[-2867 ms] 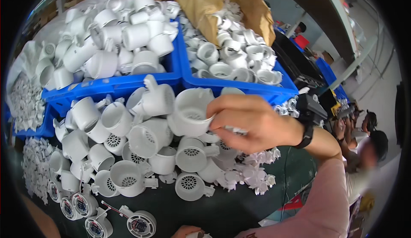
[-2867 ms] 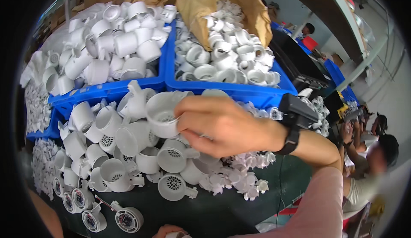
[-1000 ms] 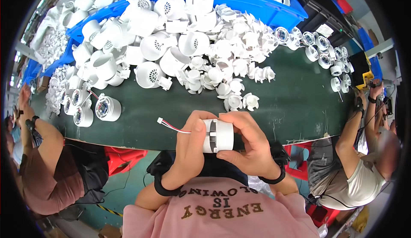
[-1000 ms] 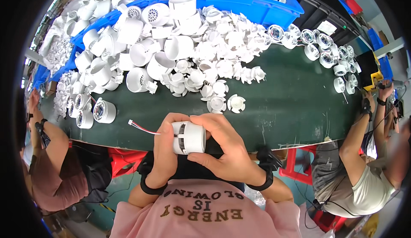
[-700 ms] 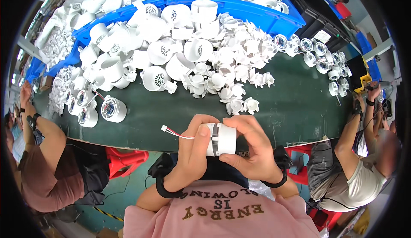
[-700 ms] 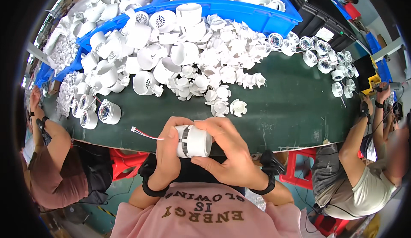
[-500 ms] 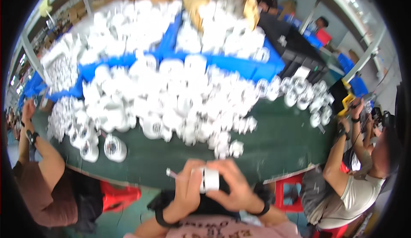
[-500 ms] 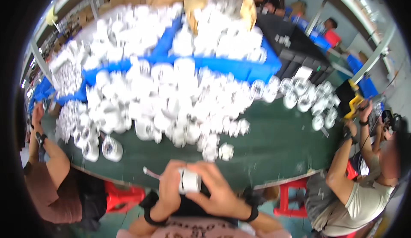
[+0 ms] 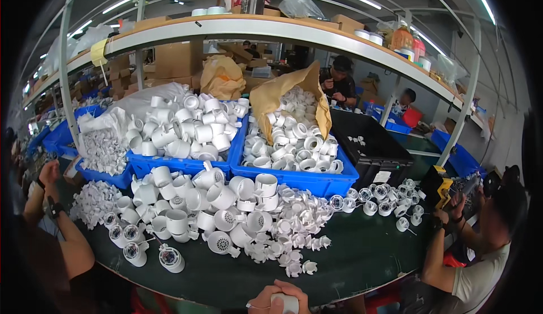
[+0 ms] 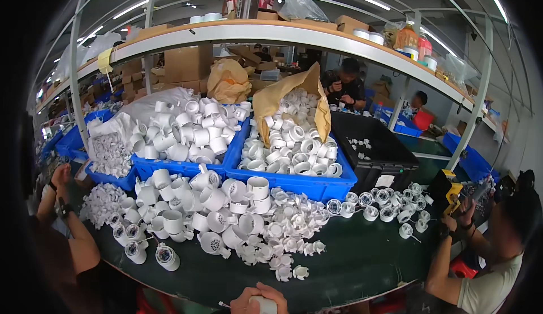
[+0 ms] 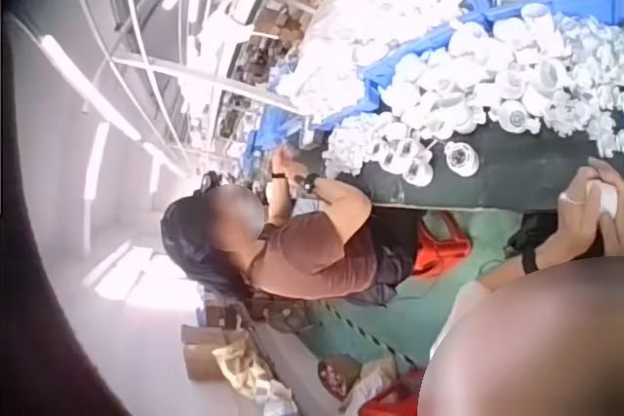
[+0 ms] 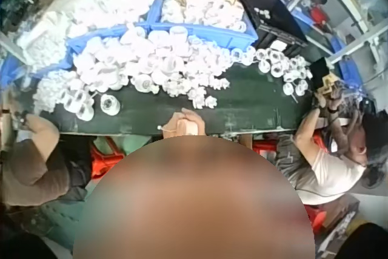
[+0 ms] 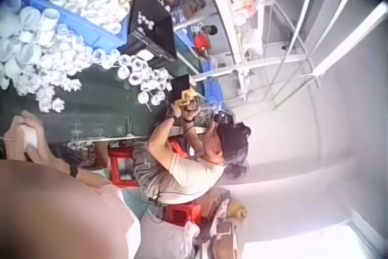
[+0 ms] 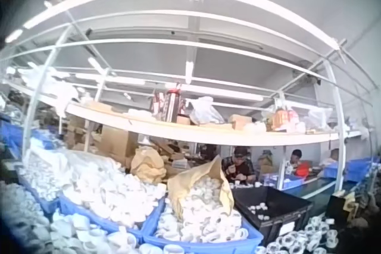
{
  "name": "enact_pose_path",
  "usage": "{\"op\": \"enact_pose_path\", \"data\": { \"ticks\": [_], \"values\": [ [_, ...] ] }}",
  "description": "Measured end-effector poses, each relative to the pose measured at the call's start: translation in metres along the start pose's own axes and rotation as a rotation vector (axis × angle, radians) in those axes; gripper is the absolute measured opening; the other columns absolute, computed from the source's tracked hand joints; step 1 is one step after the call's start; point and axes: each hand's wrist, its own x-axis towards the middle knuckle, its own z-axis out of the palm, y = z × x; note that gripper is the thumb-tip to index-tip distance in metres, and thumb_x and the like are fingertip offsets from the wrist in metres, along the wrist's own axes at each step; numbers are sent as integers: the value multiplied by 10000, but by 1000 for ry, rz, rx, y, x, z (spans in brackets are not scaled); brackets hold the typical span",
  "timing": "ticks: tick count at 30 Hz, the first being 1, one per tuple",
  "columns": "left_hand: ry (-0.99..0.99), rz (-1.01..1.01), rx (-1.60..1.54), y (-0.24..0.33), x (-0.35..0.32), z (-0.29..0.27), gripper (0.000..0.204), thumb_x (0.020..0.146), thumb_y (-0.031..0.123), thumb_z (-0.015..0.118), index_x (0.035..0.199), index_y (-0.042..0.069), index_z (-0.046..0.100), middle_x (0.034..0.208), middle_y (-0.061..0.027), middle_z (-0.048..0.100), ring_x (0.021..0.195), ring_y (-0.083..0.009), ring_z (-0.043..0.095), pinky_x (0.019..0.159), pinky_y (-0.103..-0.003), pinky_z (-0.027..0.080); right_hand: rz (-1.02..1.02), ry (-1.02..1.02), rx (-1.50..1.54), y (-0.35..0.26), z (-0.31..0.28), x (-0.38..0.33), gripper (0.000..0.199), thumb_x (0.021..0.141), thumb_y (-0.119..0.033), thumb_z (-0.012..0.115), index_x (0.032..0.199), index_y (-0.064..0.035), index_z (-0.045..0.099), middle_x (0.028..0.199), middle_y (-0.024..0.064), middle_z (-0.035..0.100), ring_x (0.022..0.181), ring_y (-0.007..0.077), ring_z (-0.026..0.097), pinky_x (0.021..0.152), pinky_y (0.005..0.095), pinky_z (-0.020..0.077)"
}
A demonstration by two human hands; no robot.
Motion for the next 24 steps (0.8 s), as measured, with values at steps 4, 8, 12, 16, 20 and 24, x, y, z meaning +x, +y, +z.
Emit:
{"op": "enact_pose_path", "data": {
  "ticks": [4, 8, 12, 16, 20, 24],
  "values": [
    [165, 280, 214, -6, -7, -3, 206, 965, 77, 397, 1040, -70, 518, 984, -172, 577, 756, -301, 568, 602, -358, 457, -30, -8, -65, -5, 9, 2, 541, 985, -301, 445, 1394, 5, 265, 1432, 238, 294, 1284, 349, 357, 1067, 437, 269],
    [-75, -449, -273, -25, -9, -28, 280, 958, 130, 470, 1169, -52, 506, 1092, -172, 593, 833, -296, 598, 712, -338, 482, 51, -139, -222, 4, 10, 26, 598, 956, -271, 525, 1407, 14, 256, 1418, 232, 311, 1279, 334, 369, 1059, 411, 287],
    [138, -682, -483, -30, -7, -40, 350, 975, 206, 461, 1231, -26, 404, 1103, -147, 537, 917, -142, 528, 792, -285, 447, 371, -109, -391, -8, 0, 18, 691, 799, -10, 675, 1388, 15, 316, 1243, 186, 511, 1013, 243, 614, 910, 335, 463],
    [-255, -331, -131, -10, 2, -41, 768, 869, 223, 650, 1386, -109, 190, 1258, -285, 400, 1096, -358, 494, 919, -412, 416, 386, 50, -25, -2, 8, 18, 887, 800, 0, 686, 1474, -8, 109, 1291, 166, 506, 1103, 194, 558, 927, 324, 454],
    [-421, -164, 40, 0, -11, -34, 902, 820, 244, 688, 1375, -179, 117, 1363, -382, 261, 1214, -509, 368, 1011, -478, 339, 381, 123, 167, 8, -6, 25, 832, 811, -82, 695, 1470, -16, 191, 1301, 158, 497, 1125, 193, 523, 976, 324, 412],
    [-497, -49, 131, -29, 35, -60, 715, 774, 159, 721, 1359, -35, 359, 1337, -230, 426, 1248, -382, 421, 1042, -417, 339, 417, 237, 294, 8, -30, 23, 762, 798, 10, 656, 1421, -46, 222, 1271, 155, 506, 1089, 176, 531, 935, 318, 430]
  ]
}}
